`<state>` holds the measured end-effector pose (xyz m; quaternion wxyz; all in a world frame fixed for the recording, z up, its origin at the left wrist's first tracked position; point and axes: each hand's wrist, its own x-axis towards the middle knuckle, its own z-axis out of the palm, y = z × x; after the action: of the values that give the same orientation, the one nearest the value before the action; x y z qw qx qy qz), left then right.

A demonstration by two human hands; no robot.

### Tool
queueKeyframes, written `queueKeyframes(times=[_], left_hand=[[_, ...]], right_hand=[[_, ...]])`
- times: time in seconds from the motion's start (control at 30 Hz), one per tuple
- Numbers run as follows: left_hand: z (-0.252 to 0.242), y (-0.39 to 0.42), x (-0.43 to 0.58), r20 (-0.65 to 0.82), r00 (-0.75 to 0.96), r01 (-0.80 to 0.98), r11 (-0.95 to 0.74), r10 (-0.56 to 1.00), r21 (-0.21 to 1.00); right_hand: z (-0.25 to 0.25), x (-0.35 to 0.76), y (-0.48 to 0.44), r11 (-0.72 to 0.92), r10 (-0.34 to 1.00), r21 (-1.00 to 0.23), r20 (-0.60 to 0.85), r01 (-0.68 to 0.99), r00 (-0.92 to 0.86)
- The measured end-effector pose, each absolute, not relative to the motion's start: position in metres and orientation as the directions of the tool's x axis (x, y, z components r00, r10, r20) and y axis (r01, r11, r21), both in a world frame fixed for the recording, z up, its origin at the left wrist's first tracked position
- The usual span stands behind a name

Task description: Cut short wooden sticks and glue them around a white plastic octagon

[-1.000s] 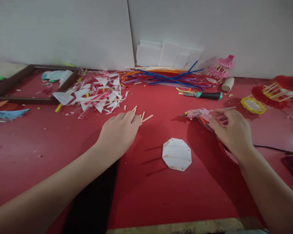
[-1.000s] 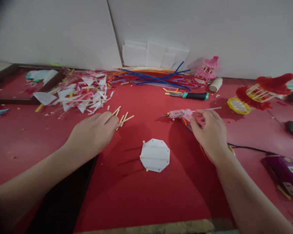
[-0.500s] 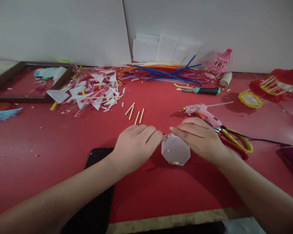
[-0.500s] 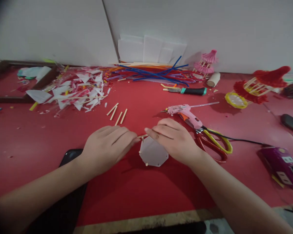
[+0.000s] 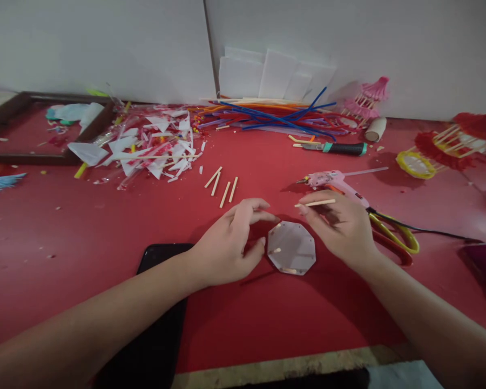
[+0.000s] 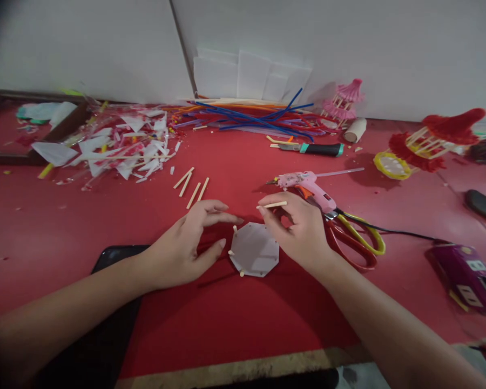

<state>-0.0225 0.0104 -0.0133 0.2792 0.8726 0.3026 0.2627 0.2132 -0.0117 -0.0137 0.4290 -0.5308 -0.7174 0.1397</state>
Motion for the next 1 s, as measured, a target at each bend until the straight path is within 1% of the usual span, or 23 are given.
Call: queueKeyframes(times=[0.07,0.13,0.17,0.3,0.47,0.67,1.0], left_hand=[[-0.0127,0.012,-0.0227,0.279,0.684,0.352,-0.64,0.674,0.684],[-0.0129,0.0136,-0.0227,0.269,0.691,0.323,-0.62,0.671,0.715],[-0.0133,0.0143,-0.0227,0.267,0.697,0.309,-0.615,0.665,0.726],[-0.0165,0.0165,-0.023,0.276,0.721,0.269,-0.624,0.635,0.734],[-0.019,0.0173,-0.0242,0.244,0.736,0.268,-0.603,0.632,0.751],[-0.0164,0.0165,-0.0241,0.214,0.738,0.271,-0.572,0.64,0.775],[-0.0182,0.0165,-0.0255,0.167,0.731,0.325,-0.552,0.662,0.768]], right_hand=[[-0.0181,0.2117,-0.0117,0.344,0.928,-0.716,0.359,0.608,-0.102],[-0.0209,0.2107,-0.0111,0.318,0.945,-0.727,0.295,0.609,-0.141],[-0.0215,0.2104,-0.0107,0.323,0.945,-0.716,0.286,0.619,-0.162],[-0.0201,0.2095,-0.0098,0.376,0.925,-0.659,0.314,0.651,-0.216],[-0.018,0.2083,-0.0104,0.369,0.925,-0.626,0.317,0.687,-0.209],[-0.0168,0.2077,-0.0111,0.427,0.897,-0.525,0.347,0.737,-0.272],[-0.0168,0.2072,-0.0103,0.433,0.897,-0.51,0.324,0.744,-0.3]])
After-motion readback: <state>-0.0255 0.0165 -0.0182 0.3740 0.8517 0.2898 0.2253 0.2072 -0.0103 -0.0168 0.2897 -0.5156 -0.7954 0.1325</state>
